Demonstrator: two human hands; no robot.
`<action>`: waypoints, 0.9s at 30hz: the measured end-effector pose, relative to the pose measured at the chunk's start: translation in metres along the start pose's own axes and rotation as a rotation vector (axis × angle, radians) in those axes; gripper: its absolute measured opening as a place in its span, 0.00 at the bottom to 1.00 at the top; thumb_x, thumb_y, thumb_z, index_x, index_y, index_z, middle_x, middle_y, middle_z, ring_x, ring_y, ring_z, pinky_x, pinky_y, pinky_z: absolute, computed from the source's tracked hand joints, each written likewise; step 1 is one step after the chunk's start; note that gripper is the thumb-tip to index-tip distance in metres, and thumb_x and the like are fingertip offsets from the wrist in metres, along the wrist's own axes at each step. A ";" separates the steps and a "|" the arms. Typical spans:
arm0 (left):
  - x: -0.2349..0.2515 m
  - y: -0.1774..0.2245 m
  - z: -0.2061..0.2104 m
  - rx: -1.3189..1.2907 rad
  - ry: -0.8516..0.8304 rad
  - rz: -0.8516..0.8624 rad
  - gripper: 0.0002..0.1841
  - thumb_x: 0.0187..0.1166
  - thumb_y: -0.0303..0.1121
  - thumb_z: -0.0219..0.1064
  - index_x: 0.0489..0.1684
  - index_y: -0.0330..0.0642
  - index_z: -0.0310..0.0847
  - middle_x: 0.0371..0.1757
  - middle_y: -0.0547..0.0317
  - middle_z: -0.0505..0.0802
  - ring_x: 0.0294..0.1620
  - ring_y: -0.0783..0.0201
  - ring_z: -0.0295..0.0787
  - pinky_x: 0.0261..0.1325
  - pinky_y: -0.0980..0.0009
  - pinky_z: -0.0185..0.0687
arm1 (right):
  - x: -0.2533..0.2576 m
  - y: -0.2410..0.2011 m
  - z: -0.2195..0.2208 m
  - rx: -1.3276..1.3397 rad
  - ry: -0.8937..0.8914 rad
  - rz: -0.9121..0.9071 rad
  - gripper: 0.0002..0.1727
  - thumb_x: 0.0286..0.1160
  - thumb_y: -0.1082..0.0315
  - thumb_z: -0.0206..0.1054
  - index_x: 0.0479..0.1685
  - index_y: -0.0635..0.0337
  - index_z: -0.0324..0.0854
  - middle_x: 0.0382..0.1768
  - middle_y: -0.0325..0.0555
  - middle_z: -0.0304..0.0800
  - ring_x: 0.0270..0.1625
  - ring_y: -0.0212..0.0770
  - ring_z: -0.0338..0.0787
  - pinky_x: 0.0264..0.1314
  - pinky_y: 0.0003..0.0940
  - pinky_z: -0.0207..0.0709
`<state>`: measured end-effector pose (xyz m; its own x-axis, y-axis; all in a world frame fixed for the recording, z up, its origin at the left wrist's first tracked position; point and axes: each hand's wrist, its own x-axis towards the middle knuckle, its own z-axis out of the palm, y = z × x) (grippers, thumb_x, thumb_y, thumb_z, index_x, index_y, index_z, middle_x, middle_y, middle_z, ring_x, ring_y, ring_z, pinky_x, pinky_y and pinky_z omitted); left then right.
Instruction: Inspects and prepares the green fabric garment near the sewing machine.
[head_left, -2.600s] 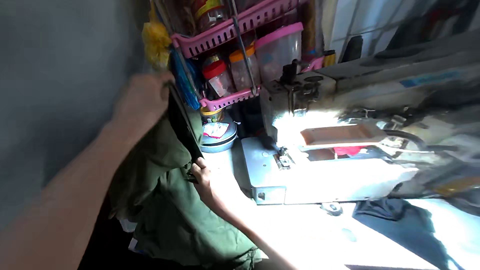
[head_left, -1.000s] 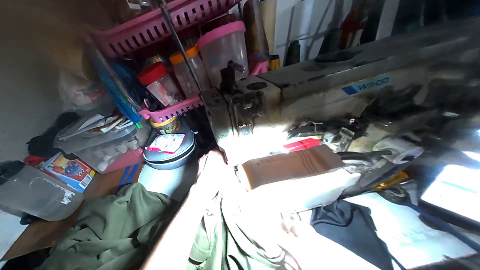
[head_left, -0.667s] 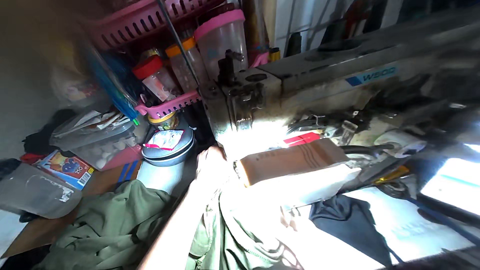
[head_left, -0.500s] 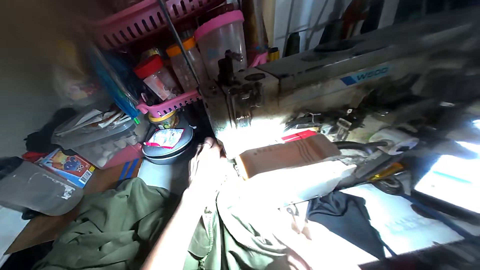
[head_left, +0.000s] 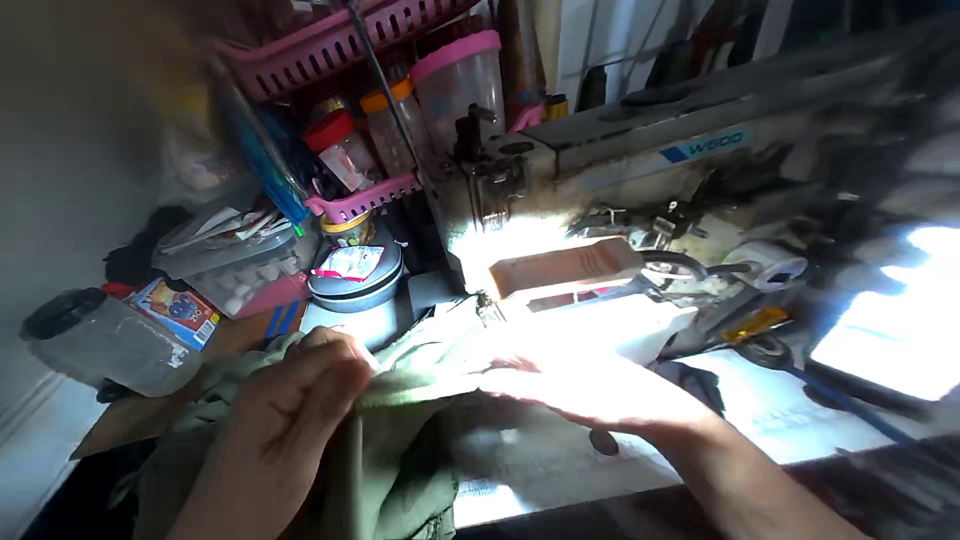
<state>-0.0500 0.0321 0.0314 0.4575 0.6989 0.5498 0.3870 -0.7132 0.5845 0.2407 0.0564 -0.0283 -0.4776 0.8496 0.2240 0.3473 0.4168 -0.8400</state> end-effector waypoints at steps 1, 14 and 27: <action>-0.001 -0.006 0.011 0.080 0.038 -0.019 0.21 0.87 0.59 0.54 0.36 0.58 0.85 0.35 0.78 0.88 0.43 0.82 0.85 0.52 0.77 0.84 | 0.002 -0.009 -0.001 0.039 -0.044 0.040 0.10 0.79 0.54 0.69 0.40 0.50 0.87 0.27 0.24 0.82 0.28 0.13 0.77 0.32 0.12 0.72; 0.060 -0.041 0.099 0.474 -0.267 -0.237 0.31 0.69 0.66 0.69 0.69 0.65 0.85 0.70 0.72 0.87 0.83 0.61 0.71 0.83 0.25 0.42 | -0.007 0.007 -0.002 0.519 0.753 0.150 0.12 0.66 0.82 0.66 0.45 0.61 0.80 0.25 0.35 0.83 0.24 0.27 0.81 0.28 0.22 0.78; -0.002 -0.051 0.113 0.963 -0.088 0.160 0.14 0.65 0.36 0.74 0.48 0.47 0.94 0.52 0.51 0.96 0.56 0.46 0.92 0.62 0.32 0.73 | -0.100 0.004 0.073 0.099 0.423 0.365 0.14 0.81 0.70 0.60 0.48 0.76 0.85 0.33 0.49 0.88 0.33 0.30 0.82 0.41 0.29 0.78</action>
<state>0.0191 0.0609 -0.0672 0.6042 0.6114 0.5110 0.7852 -0.5659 -0.2513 0.2309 -0.0499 -0.0903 0.0312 0.9970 0.0713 0.3421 0.0564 -0.9380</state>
